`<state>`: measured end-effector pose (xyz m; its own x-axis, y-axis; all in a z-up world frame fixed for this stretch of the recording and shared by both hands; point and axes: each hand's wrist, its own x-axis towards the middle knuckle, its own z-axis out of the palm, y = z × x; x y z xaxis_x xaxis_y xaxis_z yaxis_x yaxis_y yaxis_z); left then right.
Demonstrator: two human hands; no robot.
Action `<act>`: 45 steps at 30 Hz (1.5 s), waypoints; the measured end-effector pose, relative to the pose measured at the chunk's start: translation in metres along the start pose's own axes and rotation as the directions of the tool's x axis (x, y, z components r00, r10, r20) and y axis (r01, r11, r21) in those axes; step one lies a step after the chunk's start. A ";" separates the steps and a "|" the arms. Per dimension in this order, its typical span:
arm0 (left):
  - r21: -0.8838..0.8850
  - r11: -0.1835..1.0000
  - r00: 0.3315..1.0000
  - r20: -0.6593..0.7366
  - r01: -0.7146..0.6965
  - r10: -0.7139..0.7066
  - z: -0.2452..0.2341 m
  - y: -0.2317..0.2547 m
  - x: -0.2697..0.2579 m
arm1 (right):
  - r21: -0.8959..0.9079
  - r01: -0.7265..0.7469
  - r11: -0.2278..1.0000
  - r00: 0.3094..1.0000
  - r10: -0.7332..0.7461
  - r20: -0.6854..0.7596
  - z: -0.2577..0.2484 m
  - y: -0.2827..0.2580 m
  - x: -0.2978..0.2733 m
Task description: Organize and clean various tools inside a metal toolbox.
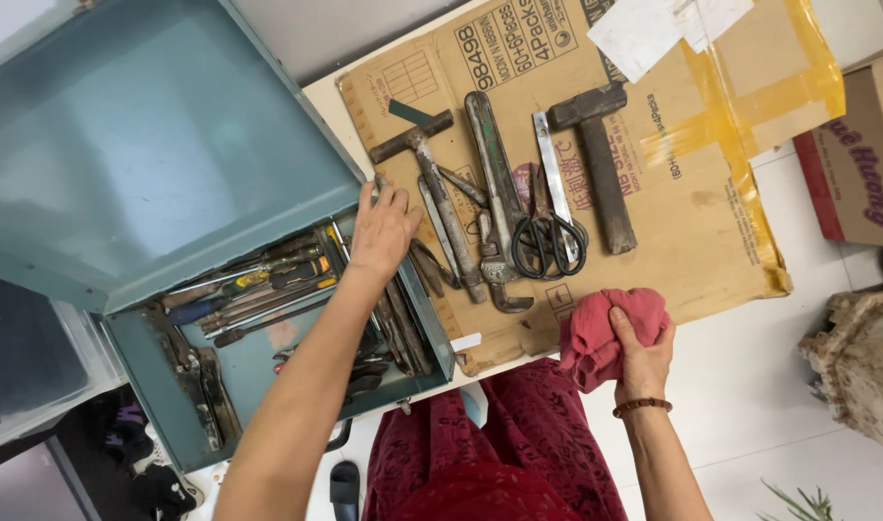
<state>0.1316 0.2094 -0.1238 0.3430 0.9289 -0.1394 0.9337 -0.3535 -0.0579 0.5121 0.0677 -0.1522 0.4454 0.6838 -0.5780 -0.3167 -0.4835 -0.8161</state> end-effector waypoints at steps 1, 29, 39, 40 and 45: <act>0.002 1.000 1.000 -0.004 0.002 -0.002 -0.003 -0.002 -0.006 | 0.002 0.004 1.000 1.000 -0.004 0.003 0.000 0.000 0.000; -0.910 -0.328 0.830 0.379 0.253 -0.410 -0.069 0.086 -0.143 | 0.188 0.323 0.928 0.821 -0.373 0.432 0.197 -0.009 -0.110; -0.815 -0.497 0.840 0.472 0.299 -0.268 -0.047 0.057 -0.191 | 0.530 0.061 0.846 0.837 -0.333 0.435 0.169 -0.079 -0.116; -0.816 -0.501 0.838 0.469 0.290 -0.279 -0.048 0.059 -0.191 | 0.526 0.057 0.849 0.830 -0.332 0.447 0.176 -0.072 -0.125; -0.809 -0.481 0.834 0.494 0.338 -0.246 -0.074 0.068 -0.197 | 0.334 0.185 0.924 0.846 -0.323 0.425 0.197 -0.026 -0.130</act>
<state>0.1354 0.0103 -0.0273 0.0054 0.8069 -0.5906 -0.2496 0.5730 0.7806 0.2972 0.0995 -0.0557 0.1224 0.9666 -0.2250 -0.4899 -0.1383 -0.8608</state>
